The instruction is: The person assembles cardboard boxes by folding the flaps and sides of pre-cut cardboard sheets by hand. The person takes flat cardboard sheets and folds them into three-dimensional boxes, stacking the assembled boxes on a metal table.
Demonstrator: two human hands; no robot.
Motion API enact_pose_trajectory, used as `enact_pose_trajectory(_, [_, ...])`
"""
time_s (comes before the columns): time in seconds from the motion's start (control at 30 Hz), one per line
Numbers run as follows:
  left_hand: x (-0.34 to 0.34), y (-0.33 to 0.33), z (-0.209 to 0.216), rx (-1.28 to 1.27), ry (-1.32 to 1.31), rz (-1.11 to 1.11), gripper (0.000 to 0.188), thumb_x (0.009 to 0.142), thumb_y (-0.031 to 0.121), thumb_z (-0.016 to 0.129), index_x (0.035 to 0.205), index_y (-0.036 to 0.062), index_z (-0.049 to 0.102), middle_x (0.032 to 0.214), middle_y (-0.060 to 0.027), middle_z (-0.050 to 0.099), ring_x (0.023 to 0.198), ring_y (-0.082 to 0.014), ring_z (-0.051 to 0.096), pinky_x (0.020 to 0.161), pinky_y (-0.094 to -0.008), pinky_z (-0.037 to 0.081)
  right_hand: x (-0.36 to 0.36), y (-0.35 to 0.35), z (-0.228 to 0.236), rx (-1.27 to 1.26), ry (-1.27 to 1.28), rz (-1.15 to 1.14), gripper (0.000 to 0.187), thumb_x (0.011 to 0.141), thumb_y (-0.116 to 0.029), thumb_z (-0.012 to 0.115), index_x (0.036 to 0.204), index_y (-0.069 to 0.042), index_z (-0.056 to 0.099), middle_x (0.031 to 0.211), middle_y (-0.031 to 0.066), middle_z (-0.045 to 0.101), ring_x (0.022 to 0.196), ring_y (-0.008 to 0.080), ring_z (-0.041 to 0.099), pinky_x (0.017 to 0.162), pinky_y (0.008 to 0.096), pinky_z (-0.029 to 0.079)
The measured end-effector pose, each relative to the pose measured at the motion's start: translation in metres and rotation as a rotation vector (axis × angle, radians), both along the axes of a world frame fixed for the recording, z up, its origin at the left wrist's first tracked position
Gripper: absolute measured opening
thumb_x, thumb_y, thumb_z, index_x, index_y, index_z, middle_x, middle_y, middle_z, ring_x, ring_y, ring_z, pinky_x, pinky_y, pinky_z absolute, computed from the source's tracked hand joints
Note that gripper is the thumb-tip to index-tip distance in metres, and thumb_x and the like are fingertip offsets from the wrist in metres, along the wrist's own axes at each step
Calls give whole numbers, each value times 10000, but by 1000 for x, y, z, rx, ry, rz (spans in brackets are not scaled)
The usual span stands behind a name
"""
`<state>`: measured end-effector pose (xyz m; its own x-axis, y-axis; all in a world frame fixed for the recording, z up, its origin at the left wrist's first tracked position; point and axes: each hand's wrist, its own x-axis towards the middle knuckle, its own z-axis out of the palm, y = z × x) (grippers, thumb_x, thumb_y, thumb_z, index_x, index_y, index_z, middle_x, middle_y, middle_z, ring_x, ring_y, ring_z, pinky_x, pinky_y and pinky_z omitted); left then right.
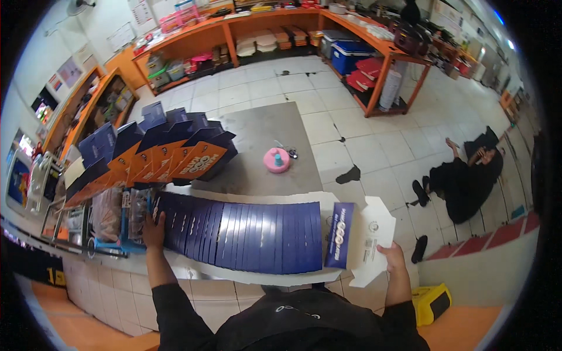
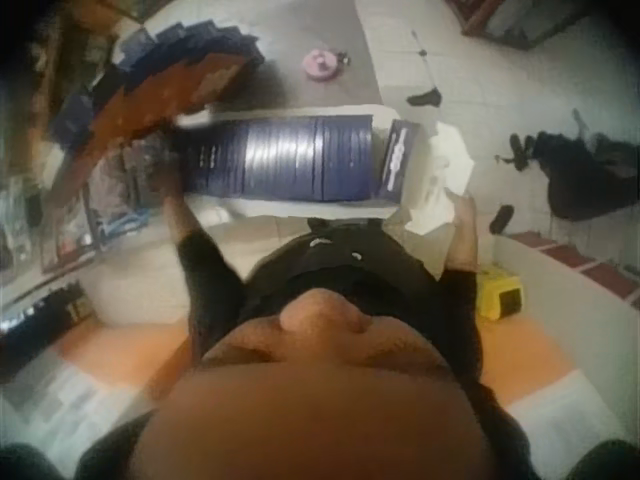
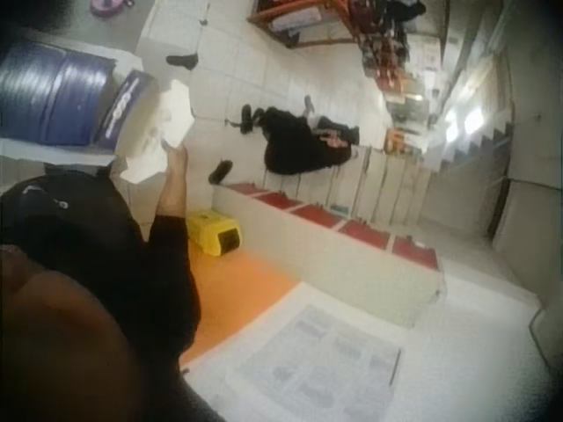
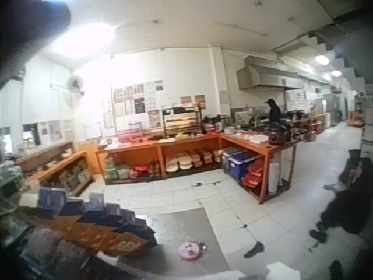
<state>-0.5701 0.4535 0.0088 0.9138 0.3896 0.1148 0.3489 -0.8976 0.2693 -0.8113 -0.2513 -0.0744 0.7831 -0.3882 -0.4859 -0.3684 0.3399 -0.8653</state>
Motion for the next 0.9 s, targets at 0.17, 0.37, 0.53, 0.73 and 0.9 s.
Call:
enact_pose_trajectory(0.17, [-12,-1,3,43,34,84,857,822,686,427,1335,0,412,1247,-287,492,1137,-431,496,950,-482,393,29,8,-6,-71,12,8,346,790,55,613,1132,37,564,1036,110,645,895,207,623,814,323,490])
enact_pose_trajectory(0.37, [-38,-15,17,0,78,157,871,811,708,411,1359,31,391,1261,-279,484,1144,-439,489,964,-487,382,55,24,28,-325,80,200,393,766,-1,669,1148,14,579,1032,92,654,909,180,619,815,305,479])
enact_pose_trajectory(0.53, [-40,-32,5,-24,31,174,882,796,730,410,1356,49,404,1245,-282,495,1139,-433,495,960,-495,381,97,-20,-27,-702,112,410,688,755,-207,725,1329,-2,406,1187,180,583,1041,277,597,880,351,469])
enact_pose_trajectory(0.73, [-66,-12,-9,38,20,271,899,793,753,370,1348,47,411,1210,-291,513,1110,-429,515,932,-491,405,117,50,58,-1256,278,390,1045,699,-407,746,1457,-66,111,1496,170,173,1358,324,245,1029,523,316])
enact_pose_trajectory(0.9, [-66,-31,8,49,16,262,907,796,754,361,1330,23,421,1192,-290,524,1095,-436,521,930,-482,408,121,51,40,-1516,-58,340,804,727,-411,729,1360,-57,383,1395,166,367,1290,299,359,999,486,358])
